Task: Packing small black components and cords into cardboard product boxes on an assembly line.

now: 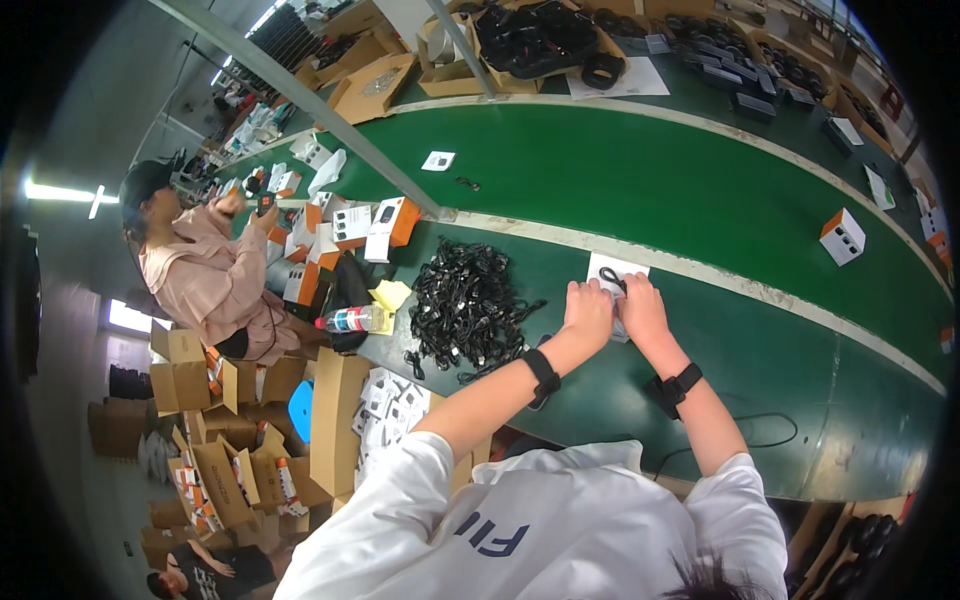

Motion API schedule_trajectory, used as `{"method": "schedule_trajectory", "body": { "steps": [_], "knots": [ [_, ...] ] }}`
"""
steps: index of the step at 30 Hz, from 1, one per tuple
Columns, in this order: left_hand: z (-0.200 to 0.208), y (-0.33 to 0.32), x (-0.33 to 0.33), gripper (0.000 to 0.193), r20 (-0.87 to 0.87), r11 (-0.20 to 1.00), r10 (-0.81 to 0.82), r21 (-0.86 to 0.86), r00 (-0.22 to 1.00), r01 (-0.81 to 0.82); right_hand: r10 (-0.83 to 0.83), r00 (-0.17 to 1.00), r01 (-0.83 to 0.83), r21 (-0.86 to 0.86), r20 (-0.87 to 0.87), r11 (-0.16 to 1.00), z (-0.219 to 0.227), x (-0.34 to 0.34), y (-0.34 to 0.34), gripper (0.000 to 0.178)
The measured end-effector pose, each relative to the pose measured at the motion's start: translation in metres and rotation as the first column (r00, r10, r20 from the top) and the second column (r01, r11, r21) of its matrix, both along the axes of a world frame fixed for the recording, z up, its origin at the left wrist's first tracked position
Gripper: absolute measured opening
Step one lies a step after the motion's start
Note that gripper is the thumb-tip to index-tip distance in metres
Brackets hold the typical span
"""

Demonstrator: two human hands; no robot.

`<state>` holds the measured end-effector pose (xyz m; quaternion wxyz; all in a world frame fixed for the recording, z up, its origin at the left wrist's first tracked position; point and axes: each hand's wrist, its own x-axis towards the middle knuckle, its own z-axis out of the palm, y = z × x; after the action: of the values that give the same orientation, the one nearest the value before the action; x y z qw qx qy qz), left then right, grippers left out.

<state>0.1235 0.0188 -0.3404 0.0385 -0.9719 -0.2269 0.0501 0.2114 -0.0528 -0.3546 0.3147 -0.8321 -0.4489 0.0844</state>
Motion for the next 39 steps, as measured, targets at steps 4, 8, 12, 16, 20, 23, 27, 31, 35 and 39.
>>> {"method": "schedule_trajectory", "body": {
  "steps": [4, 8, 12, 16, 20, 23, 27, 31, 35, 39],
  "knots": [
    [-0.01, 0.006, 0.0, 0.018, 0.01, 0.996, 0.048, -0.07, 0.999, -0.048, -0.005, 0.995, 0.023, 0.172, -0.101, 0.985, 0.001, -0.006, 0.0, 0.012],
    [-0.006, 0.019, -0.004, 0.014, 0.101, 0.98, -0.007, -0.2, 0.995, 0.027, -0.001, 0.953, 0.033, 0.102, -0.302, 0.994, 0.008, -0.01, -0.007, 0.01],
    [0.002, 0.017, -0.002, 0.016, 0.353, 0.907, 0.001, -0.394, 0.935, 0.148, 0.029, 0.949, 0.056, 0.258, -0.313, 0.964, 0.0, -0.017, -0.012, 0.01],
    [-0.004, 0.021, -0.014, 0.013, 0.413, 0.933, -0.088, -0.284, 0.906, 0.221, 0.099, 0.893, -0.075, 0.072, -0.44, 0.995, 0.001, 0.001, -0.01, 0.013],
    [-0.007, 0.022, -0.009, 0.009, 0.416, 0.963, -0.115, -0.175, 0.902, 0.204, 0.122, 0.858, 0.012, 0.257, -0.499, 0.966, -0.005, 0.006, -0.013, 0.014],
    [-0.021, 0.027, -0.01, 0.01, 0.317, 0.969, -0.128, -0.162, 0.94, 0.187, 0.059, 0.89, 0.016, 0.16, -0.452, 0.987, 0.003, 0.003, -0.014, 0.021],
    [-0.03, 0.031, -0.014, 0.012, 0.297, 0.967, -0.181, -0.118, 0.938, 0.225, 0.114, 0.953, -0.082, 0.126, -0.28, 0.989, 0.01, 0.0, -0.017, 0.024],
    [-0.032, 0.031, -0.025, 0.008, 0.381, 0.957, -0.218, -0.096, 0.898, 0.273, 0.099, 0.948, -0.113, -0.029, -0.302, 0.993, 0.022, 0.005, -0.017, 0.015],
    [-0.035, 0.029, -0.029, 0.006, 0.441, 0.958, -0.215, -0.08, 0.871, 0.277, 0.243, 0.965, -0.242, 0.016, -0.1, 0.97, 0.006, 0.005, -0.019, 0.012],
    [-0.038, 0.032, -0.032, 0.005, 0.515, 0.949, -0.194, -0.116, 0.835, 0.293, 0.172, 0.97, -0.197, 0.14, 0.174, 0.97, 0.005, -0.012, -0.011, 0.014]
  ]
}}
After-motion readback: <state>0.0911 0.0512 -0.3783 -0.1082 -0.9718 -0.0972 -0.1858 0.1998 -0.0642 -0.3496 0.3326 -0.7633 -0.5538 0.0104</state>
